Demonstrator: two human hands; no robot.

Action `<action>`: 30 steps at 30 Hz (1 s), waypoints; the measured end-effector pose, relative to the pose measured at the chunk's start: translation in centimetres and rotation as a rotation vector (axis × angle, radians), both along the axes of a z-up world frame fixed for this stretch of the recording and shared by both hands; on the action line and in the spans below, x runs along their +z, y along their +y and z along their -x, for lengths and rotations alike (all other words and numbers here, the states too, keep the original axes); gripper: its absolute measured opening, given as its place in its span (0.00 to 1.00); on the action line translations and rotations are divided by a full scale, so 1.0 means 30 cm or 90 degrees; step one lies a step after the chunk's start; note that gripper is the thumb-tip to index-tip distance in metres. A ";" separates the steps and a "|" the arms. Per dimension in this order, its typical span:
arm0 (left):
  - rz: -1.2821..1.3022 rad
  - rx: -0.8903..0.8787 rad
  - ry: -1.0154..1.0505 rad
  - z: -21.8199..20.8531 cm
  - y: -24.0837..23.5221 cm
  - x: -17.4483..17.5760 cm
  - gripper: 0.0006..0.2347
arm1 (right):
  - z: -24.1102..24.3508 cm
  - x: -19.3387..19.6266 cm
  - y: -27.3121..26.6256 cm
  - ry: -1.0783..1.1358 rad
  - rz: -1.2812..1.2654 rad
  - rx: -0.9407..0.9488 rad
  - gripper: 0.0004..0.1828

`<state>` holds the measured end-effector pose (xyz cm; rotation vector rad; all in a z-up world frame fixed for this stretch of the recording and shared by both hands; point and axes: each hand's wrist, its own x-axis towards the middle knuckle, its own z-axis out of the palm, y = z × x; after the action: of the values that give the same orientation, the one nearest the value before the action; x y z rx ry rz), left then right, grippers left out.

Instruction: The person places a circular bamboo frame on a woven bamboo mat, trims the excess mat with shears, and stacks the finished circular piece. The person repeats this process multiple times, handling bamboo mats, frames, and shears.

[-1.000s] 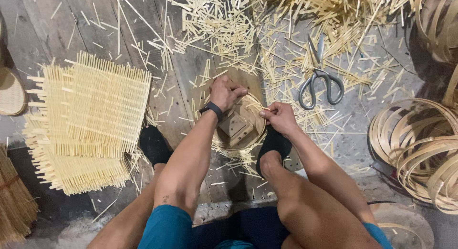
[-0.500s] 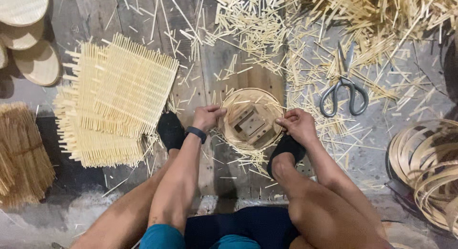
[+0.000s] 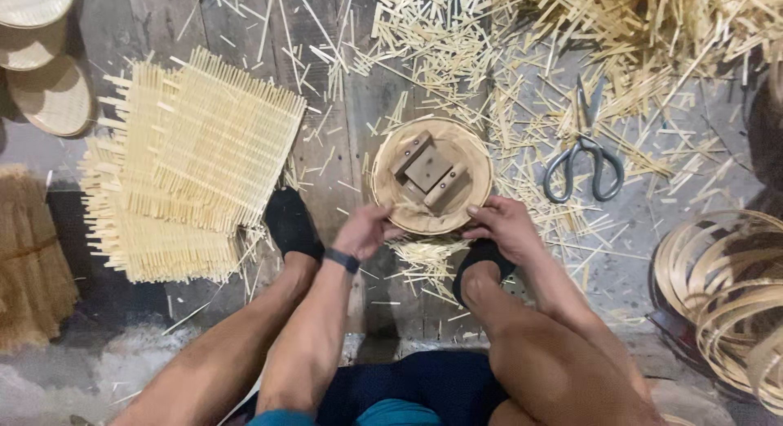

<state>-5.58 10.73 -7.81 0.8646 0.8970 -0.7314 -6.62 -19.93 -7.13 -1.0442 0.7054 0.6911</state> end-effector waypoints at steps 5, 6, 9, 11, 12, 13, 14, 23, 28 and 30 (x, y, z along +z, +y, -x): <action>-0.115 0.018 -0.005 0.127 -0.067 -0.146 0.08 | 0.027 -0.091 0.027 0.007 0.065 0.027 0.13; -0.126 0.016 0.005 0.136 -0.070 -0.176 0.08 | 0.031 -0.113 0.032 0.009 0.079 0.029 0.12; -0.146 0.006 0.021 0.146 -0.072 -0.218 0.08 | 0.042 -0.129 0.045 0.000 0.108 0.026 0.11; -0.141 -0.005 0.007 0.123 -0.054 -0.189 0.08 | 0.028 -0.088 0.040 -0.017 0.127 0.054 0.13; -0.164 -0.057 -0.019 0.096 -0.036 -0.158 0.08 | 0.012 -0.055 0.034 -0.028 0.137 0.084 0.17; -0.189 -0.106 -0.042 0.065 -0.008 -0.118 0.09 | -0.008 -0.018 0.040 -0.037 0.147 0.116 0.20; -0.214 -0.156 -0.064 0.029 0.019 -0.071 0.10 | -0.032 0.024 0.040 -0.095 0.300 0.194 0.32; -0.463 -0.222 -0.687 -0.157 -0.142 0.335 0.21 | -0.222 0.304 0.140 -0.630 0.523 0.370 0.75; -0.568 -0.185 -0.616 -0.146 -0.262 0.379 0.21 | -0.199 0.326 0.172 -0.420 0.494 0.236 0.66; -0.614 -0.237 -0.573 -0.149 -0.254 0.377 0.21 | -0.179 0.324 0.166 -0.389 0.471 0.210 0.62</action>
<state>-1.10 3.10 3.49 2.0401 0.2089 -0.0989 -1.27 -14.96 2.59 -1.9756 0.2353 0.3372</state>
